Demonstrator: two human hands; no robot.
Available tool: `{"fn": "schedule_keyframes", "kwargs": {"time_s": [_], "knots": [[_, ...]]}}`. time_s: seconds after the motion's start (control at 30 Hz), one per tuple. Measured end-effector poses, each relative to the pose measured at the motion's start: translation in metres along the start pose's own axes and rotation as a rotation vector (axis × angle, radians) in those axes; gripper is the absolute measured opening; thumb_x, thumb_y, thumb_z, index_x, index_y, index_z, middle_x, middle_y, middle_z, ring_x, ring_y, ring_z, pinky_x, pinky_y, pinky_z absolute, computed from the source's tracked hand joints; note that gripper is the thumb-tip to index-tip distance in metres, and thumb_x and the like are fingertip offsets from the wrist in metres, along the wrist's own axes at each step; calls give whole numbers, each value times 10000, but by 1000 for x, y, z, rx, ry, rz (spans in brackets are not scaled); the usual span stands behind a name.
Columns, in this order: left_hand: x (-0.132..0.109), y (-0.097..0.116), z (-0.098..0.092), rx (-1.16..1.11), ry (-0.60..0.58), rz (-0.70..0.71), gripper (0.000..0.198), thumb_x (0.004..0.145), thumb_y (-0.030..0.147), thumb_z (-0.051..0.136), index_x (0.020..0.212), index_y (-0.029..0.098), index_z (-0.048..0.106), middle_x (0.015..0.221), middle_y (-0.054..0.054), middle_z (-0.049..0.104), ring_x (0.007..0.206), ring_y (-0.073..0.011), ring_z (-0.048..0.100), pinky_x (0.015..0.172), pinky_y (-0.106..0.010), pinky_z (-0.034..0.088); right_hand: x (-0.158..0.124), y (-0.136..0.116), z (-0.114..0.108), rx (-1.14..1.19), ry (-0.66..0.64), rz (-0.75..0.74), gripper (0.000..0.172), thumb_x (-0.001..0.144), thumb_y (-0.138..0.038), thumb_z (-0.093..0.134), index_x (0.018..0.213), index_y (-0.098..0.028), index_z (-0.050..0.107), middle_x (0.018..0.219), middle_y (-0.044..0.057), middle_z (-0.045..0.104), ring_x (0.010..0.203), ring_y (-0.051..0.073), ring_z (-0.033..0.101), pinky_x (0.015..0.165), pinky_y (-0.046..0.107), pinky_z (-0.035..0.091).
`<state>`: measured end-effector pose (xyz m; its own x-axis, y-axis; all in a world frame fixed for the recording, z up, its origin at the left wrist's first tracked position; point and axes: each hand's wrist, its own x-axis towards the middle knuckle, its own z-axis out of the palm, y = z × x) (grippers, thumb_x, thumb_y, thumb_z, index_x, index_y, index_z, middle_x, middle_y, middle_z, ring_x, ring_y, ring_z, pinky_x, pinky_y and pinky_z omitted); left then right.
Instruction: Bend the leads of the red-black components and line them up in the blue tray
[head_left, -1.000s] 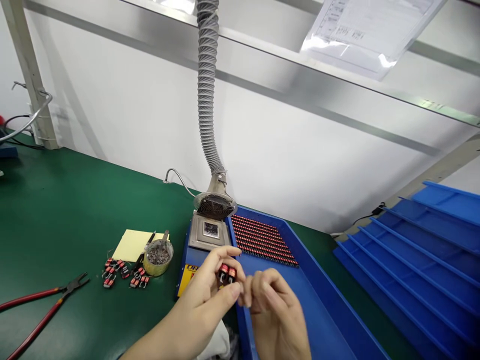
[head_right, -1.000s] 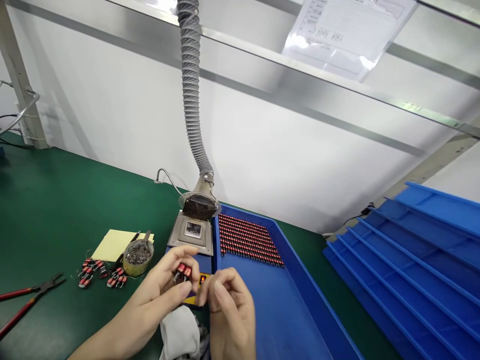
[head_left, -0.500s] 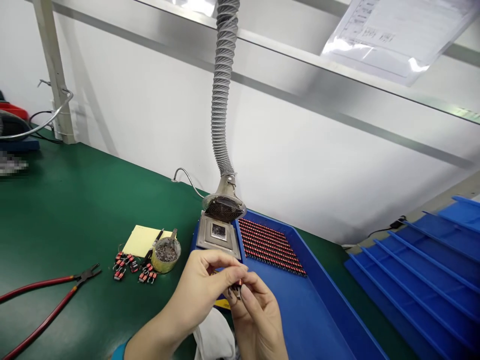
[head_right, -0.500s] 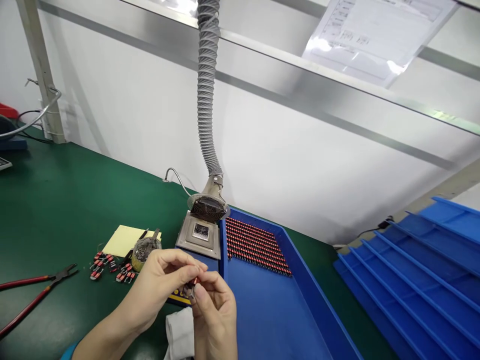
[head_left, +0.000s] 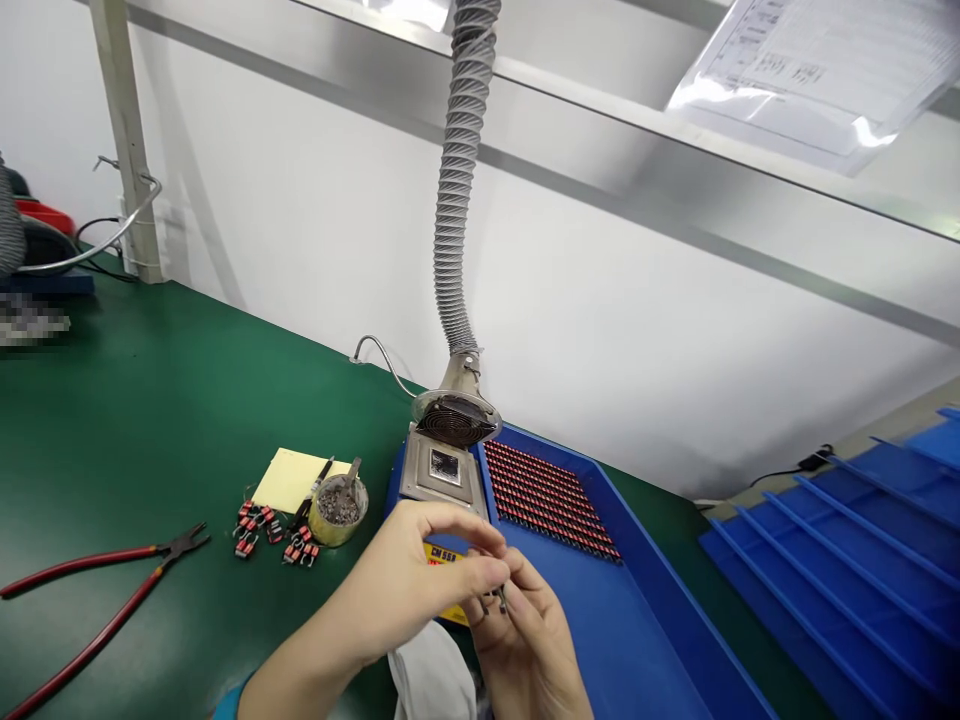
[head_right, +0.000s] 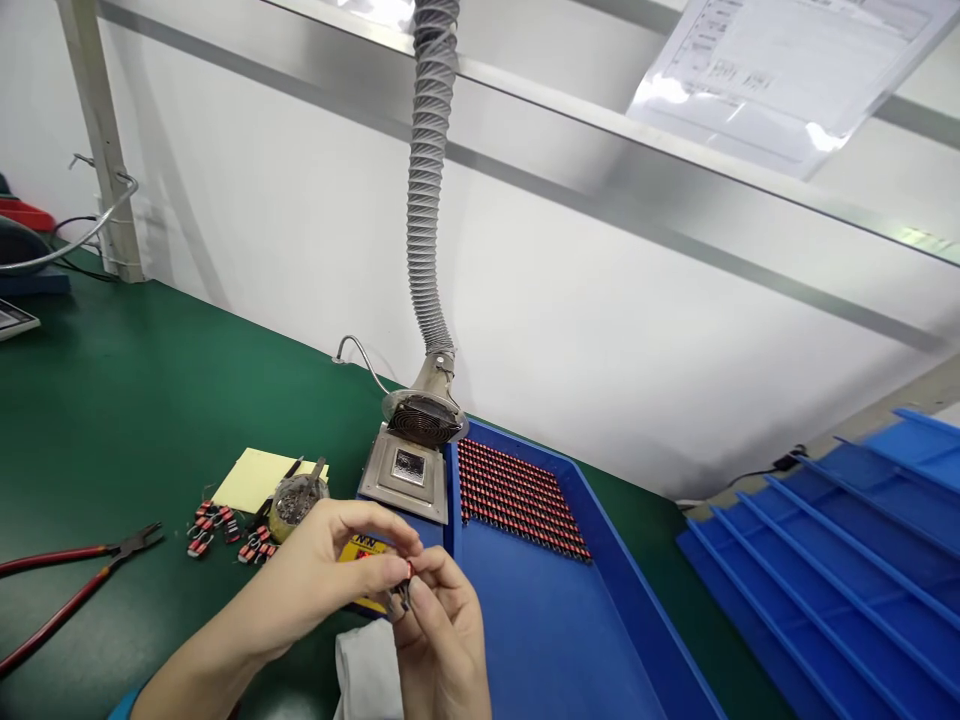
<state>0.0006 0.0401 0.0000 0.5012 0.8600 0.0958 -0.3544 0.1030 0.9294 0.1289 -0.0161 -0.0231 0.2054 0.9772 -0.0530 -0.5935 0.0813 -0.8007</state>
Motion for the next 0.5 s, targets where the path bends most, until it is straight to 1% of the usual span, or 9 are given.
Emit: {"fn": "schedule_keyframes", "kwargs": {"time_s": [0.07, 0.13, 0.2, 0.3, 0.37, 0.4, 0.43, 0.47, 0.5], "knots": [[2, -6, 7, -66, 30, -27, 163, 707, 293, 783, 744, 140, 742, 763, -53, 720, 651, -130, 625, 588, -193, 498, -1, 1, 1, 3, 14, -4, 216, 632, -278, 871, 775, -184, 740, 730, 8, 702, 659, 90, 657, 685, 164, 549], [4, -11, 14, -182, 83, -23, 187, 698, 306, 787, 678, 132, 722, 643, -36, 694, 569, -108, 594, 540, -176, 477, -4, 2, 3, -8, 15, -4, 215, 618, -279, 879, 749, -182, 738, 715, 1, 698, 651, 82, 651, 717, 164, 549], [5, -13, 17, -261, 153, 5, 182, 697, 309, 790, 678, 144, 717, 626, -27, 704, 559, -104, 604, 550, -171, 492, -9, 1, 4, -20, 7, 0, 224, 606, -286, 884, 743, -186, 738, 744, 9, 712, 667, 86, 654, 731, 165, 547], [1, -7, 10, -245, 323, 154, 112, 720, 291, 776, 707, 187, 736, 690, -17, 747, 655, -124, 673, 655, -179, 538, -17, -7, 2, -28, -5, 23, 213, 620, -286, 875, 776, -225, 744, 774, 10, 730, 666, 98, 661, 694, 174, 541], [-6, 0, -2, -111, 404, 256, 51, 741, 275, 753, 714, 231, 750, 726, 4, 764, 734, -133, 701, 722, -174, 545, -20, -16, -6, -52, 1, 55, 171, 650, -282, 858, 769, -233, 746, 780, 14, 735, 659, 103, 659, 669, 184, 537], [-11, 4, -10, 11, 411, 291, 31, 749, 264, 741, 723, 258, 757, 753, 20, 771, 773, -132, 707, 744, -163, 541, -20, -22, -11, -73, 8, 78, 152, 666, -289, 848, 765, -228, 750, 790, 23, 739, 663, 105, 657, 672, 192, 539], [-18, 6, -20, 173, 400, 321, 45, 755, 255, 735, 729, 282, 760, 780, 36, 775, 836, -132, 709, 786, -151, 530, -19, -28, -17, -100, 11, 98, 153, 675, -302, 842, 771, -219, 756, 811, 36, 743, 673, 109, 657, 681, 202, 543], [-27, 5, -31, 358, 364, 357, 73, 769, 247, 721, 743, 303, 761, 798, 52, 777, 887, -129, 706, 840, -145, 510, -17, -35, -23, -131, 12, 114, 179, 671, -317, 844, 790, -210, 764, 839, 49, 746, 689, 116, 657, 696, 213, 548], [-39, 2, -42, 541, 295, 390, 100, 780, 234, 710, 786, 320, 760, 811, 68, 777, 867, -125, 713, 890, -155, 496, -14, -41, -30, -166, 10, 122, 221, 655, -329, 852, 817, -204, 770, 863, 58, 745, 703, 122, 656, 708, 220, 551]]}}
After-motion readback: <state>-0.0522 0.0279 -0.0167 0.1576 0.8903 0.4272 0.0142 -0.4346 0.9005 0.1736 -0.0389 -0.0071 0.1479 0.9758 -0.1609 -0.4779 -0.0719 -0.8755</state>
